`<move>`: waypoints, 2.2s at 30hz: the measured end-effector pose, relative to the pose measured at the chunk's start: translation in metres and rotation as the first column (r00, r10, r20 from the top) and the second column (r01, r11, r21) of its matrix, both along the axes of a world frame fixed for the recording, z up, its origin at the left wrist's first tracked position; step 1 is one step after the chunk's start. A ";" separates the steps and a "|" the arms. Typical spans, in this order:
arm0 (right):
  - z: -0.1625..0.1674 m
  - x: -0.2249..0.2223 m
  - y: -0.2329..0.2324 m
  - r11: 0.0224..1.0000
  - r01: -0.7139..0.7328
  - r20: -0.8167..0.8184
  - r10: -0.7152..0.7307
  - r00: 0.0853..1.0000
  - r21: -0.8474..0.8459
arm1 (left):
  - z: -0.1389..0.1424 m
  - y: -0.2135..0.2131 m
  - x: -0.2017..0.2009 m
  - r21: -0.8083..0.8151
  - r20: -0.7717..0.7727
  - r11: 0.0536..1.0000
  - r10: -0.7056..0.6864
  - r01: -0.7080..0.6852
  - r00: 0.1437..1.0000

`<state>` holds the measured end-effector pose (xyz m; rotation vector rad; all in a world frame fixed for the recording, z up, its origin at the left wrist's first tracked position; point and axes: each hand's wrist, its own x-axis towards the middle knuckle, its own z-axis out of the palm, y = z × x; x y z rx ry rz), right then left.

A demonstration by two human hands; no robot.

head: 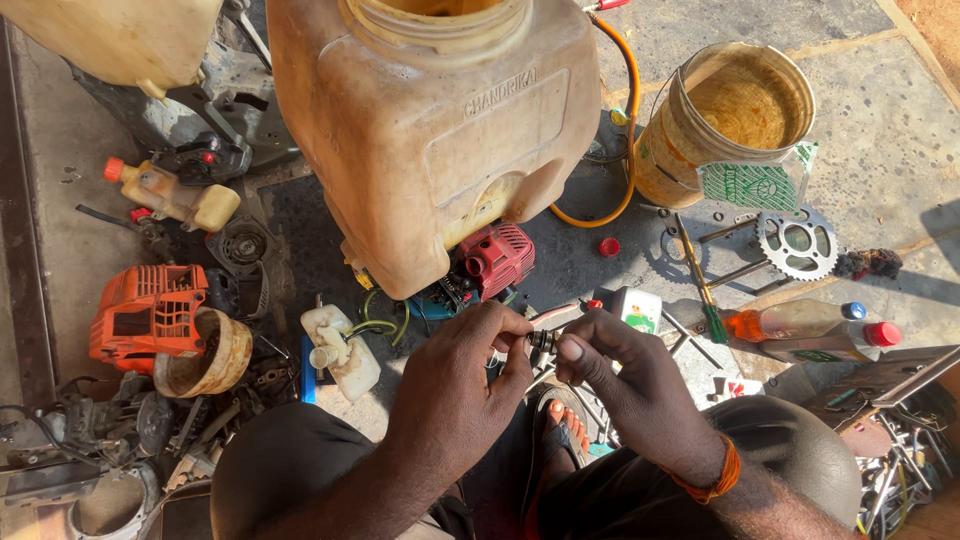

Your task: The person sits on the ground of a repair yard and works on a small engine component, turning and fitting a small metal part between their fingers for most of the clip. They then set the part down and handle a white plastic fuel tank, fitting a fitting into it.

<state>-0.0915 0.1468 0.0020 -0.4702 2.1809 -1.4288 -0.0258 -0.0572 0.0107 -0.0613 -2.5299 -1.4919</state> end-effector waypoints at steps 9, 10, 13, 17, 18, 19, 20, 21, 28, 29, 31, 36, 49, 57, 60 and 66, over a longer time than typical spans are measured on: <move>0.004 -0.002 0.001 0.996 -0.083 -0.047 0.085 0.995 0.041 | 0.001 -0.003 -0.001 -0.207 -0.110 0.978 -0.021 -0.003 0.994; 0.004 -0.003 0.002 0.996 -0.082 -0.039 0.084 0.996 0.043 | 0.001 -0.003 -0.001 -0.217 -0.093 0.976 -0.024 0.003 0.995; 0.004 -0.003 0.002 0.996 -0.077 -0.015 0.077 0.997 0.034 | 0.001 -0.004 -0.001 -0.199 -0.051 0.980 -0.032 0.022 0.998; 0.006 -0.003 0.001 0.994 -0.093 -0.063 0.097 0.993 0.065 | 0.001 -0.002 0.000 -0.055 0.005 0.998 -0.016 0.017 1.000; 0.008 -0.003 0.000 0.991 -0.098 -0.094 0.106 0.990 0.094 | 0.001 -0.002 -0.001 -0.020 0.025 1.000 -0.011 0.012 1.000; 0.009 -0.001 -0.001 0.992 -0.095 -0.113 0.104 0.988 0.083 | 0.001 -0.001 -0.002 0.023 0.050 1.000 -0.007 0.006 0.999; 0.010 0.000 -0.002 0.993 -0.093 -0.132 0.102 0.986 0.073 | 0.001 -0.001 -0.002 0.067 0.076 0.998 -0.004 -0.001 0.997; 0.012 0.001 -0.003 0.994 -0.092 -0.152 0.101 0.983 0.062 | 0.001 -0.002 -0.003 0.108 0.102 0.994 -0.001 -0.010 0.995; 0.021 0.000 -0.003 0.982 -0.114 -0.326 0.159 0.932 0.153 | 0.001 -0.003 -0.004 0.164 0.228 0.987 -0.035 -0.002 0.973; 0.022 0.000 -0.003 0.981 -0.119 -0.351 0.166 0.921 0.152 | 0.001 -0.004 -0.004 0.168 0.229 0.986 -0.045 0.006 0.972; 0.022 -0.001 -0.003 0.981 -0.129 -0.397 0.177 0.900 0.146 | 0.000 -0.004 -0.005 0.185 0.261 0.983 -0.061 0.012 0.964; 0.023 0.000 -0.002 0.978 -0.131 -0.486 0.195 0.852 0.164 | -0.005 -0.003 -0.005 0.300 0.304 0.954 -0.081 -0.015 0.949; -0.004 -0.005 0.005 0.998 -0.008 0.061 0.012 0.998 -0.069 | -0.004 0.007 -0.001 -0.130 -0.005 0.991 -0.030 0.029 1.000; -0.019 -0.008 0.010 0.967 0.095 0.313 -0.017 0.949 -0.236 | 0.003 0.000 0.000 0.244 0.110 0.968 -0.083 0.054 0.990; -0.020 -0.007 0.009 0.962 0.117 0.349 -0.024 0.937 -0.248 | 0.005 -0.001 0.000 0.274 0.143 0.961 -0.081 0.039 0.986; -0.020 -0.004 0.010 0.977 0.077 0.239 -0.027 0.971 -0.201 | 0.004 -0.002 -0.002 0.295 0.178 0.954 -0.105 0.049 0.978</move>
